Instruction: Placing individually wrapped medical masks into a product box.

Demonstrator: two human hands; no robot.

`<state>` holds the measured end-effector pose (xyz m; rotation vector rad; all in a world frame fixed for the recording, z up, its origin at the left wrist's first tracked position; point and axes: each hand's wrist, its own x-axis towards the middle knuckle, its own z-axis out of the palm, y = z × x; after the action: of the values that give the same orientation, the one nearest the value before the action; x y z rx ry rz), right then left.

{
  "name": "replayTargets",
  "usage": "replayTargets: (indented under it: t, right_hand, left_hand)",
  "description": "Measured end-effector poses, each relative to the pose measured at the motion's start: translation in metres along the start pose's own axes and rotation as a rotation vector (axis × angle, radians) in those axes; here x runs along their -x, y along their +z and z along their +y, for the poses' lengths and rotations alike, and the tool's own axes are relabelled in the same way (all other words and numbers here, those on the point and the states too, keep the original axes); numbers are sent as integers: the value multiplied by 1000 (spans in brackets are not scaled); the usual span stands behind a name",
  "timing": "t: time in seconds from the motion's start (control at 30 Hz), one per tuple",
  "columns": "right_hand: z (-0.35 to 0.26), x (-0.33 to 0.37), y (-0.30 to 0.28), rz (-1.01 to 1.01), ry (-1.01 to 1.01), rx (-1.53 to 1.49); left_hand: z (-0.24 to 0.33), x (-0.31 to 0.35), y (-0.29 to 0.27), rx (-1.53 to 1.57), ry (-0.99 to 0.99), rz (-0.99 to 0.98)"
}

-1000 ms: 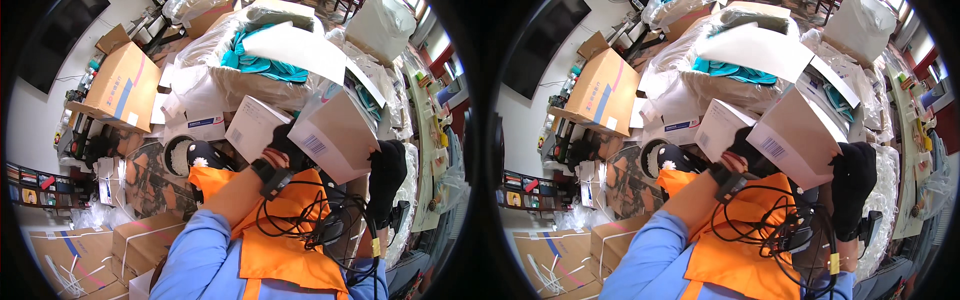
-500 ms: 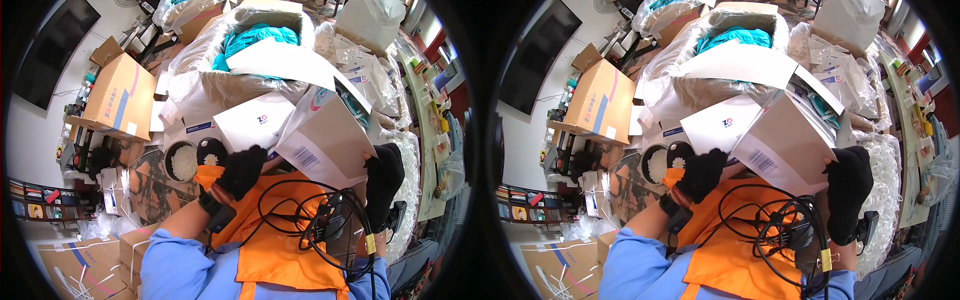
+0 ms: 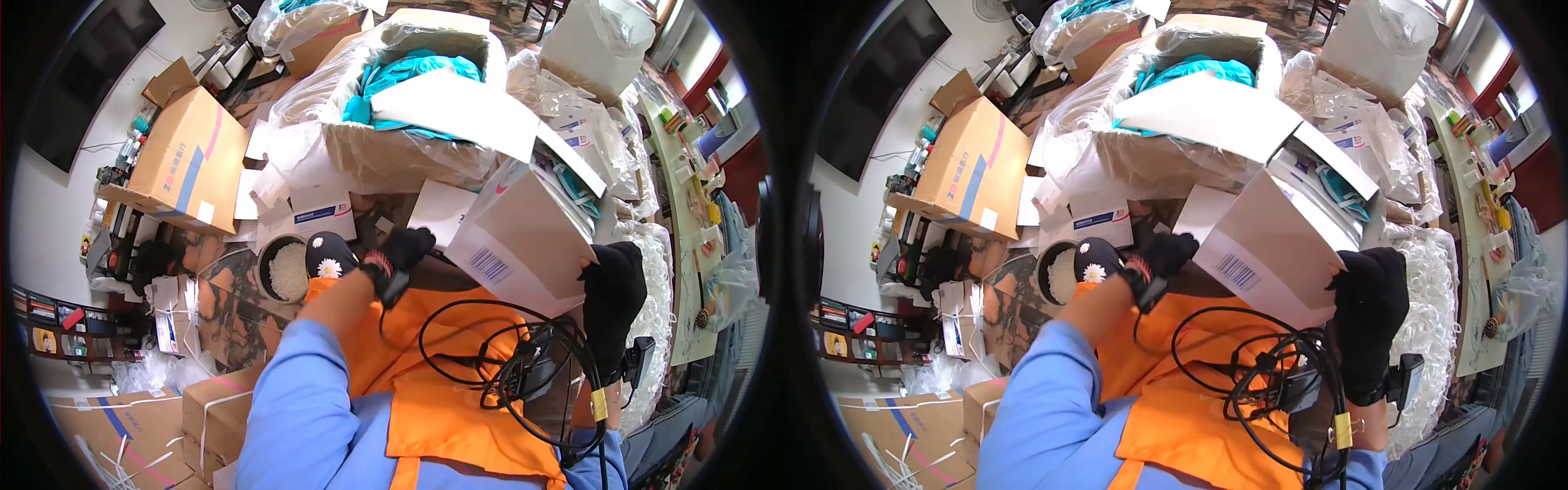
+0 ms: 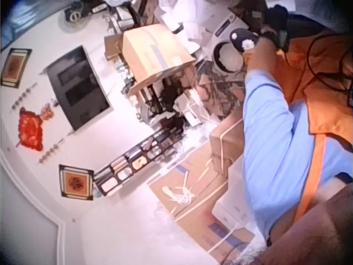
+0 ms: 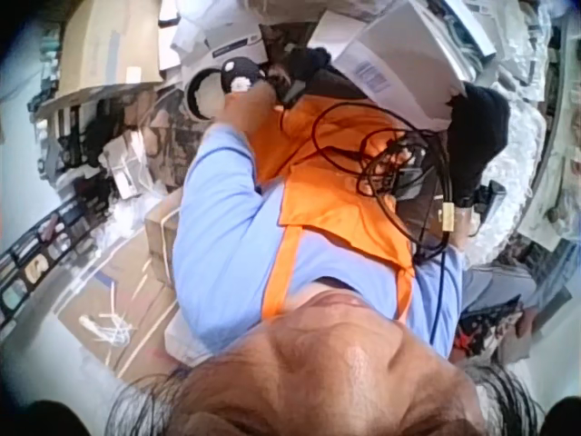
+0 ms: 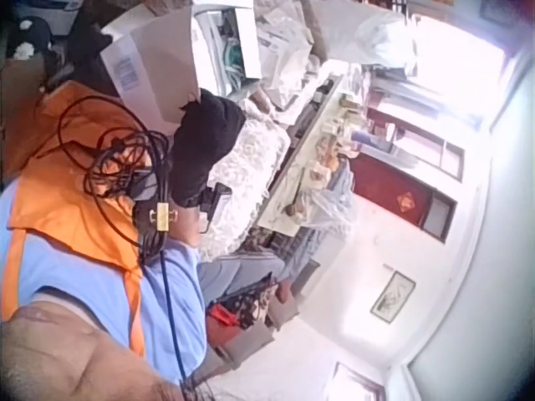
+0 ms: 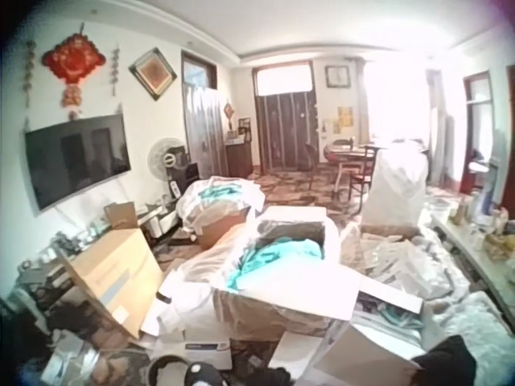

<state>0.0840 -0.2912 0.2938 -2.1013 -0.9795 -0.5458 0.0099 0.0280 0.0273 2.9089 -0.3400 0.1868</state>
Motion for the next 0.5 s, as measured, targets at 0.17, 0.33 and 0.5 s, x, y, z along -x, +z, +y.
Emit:
replayTargets:
  t: [0.17, 0.33, 0.5]
  right_hand:
    - [4, -8, 23, -77, -131, 52]
    - [2, 10, 61, -156, -330, 114]
    - [22, 38, 108, -533, -128, 161]
  left_hand:
    - [28, 45, 17, 216, -121, 139]
    - [48, 59, 10, 389, -465, 226]
    - [48, 76, 2, 314, -507, 208]
